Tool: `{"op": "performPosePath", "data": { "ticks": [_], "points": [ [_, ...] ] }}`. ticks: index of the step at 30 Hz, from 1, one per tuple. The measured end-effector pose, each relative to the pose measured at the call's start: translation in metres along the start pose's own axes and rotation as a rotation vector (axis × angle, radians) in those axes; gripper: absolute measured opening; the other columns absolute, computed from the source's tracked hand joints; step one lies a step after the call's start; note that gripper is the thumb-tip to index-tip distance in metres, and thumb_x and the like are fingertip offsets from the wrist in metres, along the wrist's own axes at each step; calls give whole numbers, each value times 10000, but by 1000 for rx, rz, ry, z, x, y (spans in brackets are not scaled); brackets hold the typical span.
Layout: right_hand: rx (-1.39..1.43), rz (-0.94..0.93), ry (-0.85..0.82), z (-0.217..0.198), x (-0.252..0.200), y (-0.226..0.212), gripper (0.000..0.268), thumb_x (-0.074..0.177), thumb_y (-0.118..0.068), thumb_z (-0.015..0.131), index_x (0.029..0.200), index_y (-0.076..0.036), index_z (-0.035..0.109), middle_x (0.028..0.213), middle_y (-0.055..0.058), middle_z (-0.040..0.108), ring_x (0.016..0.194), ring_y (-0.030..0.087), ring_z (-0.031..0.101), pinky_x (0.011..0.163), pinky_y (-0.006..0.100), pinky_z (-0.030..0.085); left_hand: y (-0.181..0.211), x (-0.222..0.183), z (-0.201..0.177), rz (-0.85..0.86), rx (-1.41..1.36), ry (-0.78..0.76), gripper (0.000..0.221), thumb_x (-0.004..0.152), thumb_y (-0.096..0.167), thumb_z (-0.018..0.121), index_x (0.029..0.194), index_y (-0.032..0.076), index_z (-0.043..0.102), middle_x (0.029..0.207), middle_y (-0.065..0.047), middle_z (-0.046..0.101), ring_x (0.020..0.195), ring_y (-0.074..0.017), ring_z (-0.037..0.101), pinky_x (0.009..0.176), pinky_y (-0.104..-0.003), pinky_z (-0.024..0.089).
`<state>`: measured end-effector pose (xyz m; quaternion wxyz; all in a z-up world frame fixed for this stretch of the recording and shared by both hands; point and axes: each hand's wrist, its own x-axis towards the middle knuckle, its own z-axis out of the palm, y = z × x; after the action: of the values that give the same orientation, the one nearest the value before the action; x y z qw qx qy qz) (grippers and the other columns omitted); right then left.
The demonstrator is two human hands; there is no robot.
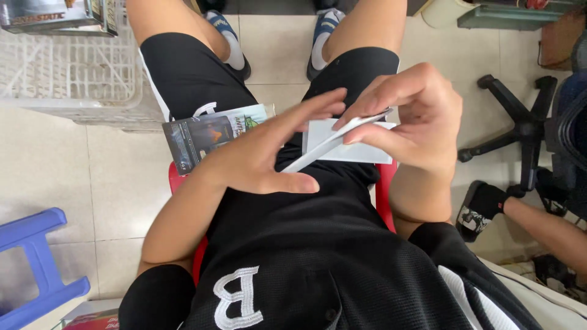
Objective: Organize screen protector packaging into a plastic basket and prepare individual protectors.
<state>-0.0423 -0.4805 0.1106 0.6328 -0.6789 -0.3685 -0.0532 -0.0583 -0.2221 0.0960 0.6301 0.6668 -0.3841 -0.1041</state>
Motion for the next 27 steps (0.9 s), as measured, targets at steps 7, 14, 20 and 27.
{"op": "performPosePath", "data": {
  "ticks": [7,14,20,27],
  "points": [
    [-179,-84,-136,5,14,-4,331,837,-120,886,960,-23,595,918,120,738,821,202,777,665,235,606,-74,-19,23,-55,-519,-253,596,1026,363,732,1452,7,518,1239,-110,643,1157,-186,650,1076,-355,529],
    [-332,-190,-302,5,27,-26,175,785,-141,805,865,-29,696,981,139,722,912,263,716,775,350,571,-69,-30,28,-44,-341,-184,663,970,323,708,1529,38,494,1344,-111,644,1211,-210,643,1063,-368,521],
    [-524,-300,-424,-7,27,-30,217,799,-136,850,940,-8,746,1017,114,738,928,262,715,730,345,550,-56,-26,24,-51,-62,-142,671,935,266,755,1509,53,482,1380,-135,633,1291,-273,641,1125,-395,496],
    [-509,-380,-388,-10,28,-28,203,769,-142,859,891,-12,760,910,98,738,809,224,717,630,308,519,-49,-18,18,-96,1,-144,711,859,254,800,1488,83,516,1362,-119,649,1234,-280,685,1032,-371,542]
  ]
}}
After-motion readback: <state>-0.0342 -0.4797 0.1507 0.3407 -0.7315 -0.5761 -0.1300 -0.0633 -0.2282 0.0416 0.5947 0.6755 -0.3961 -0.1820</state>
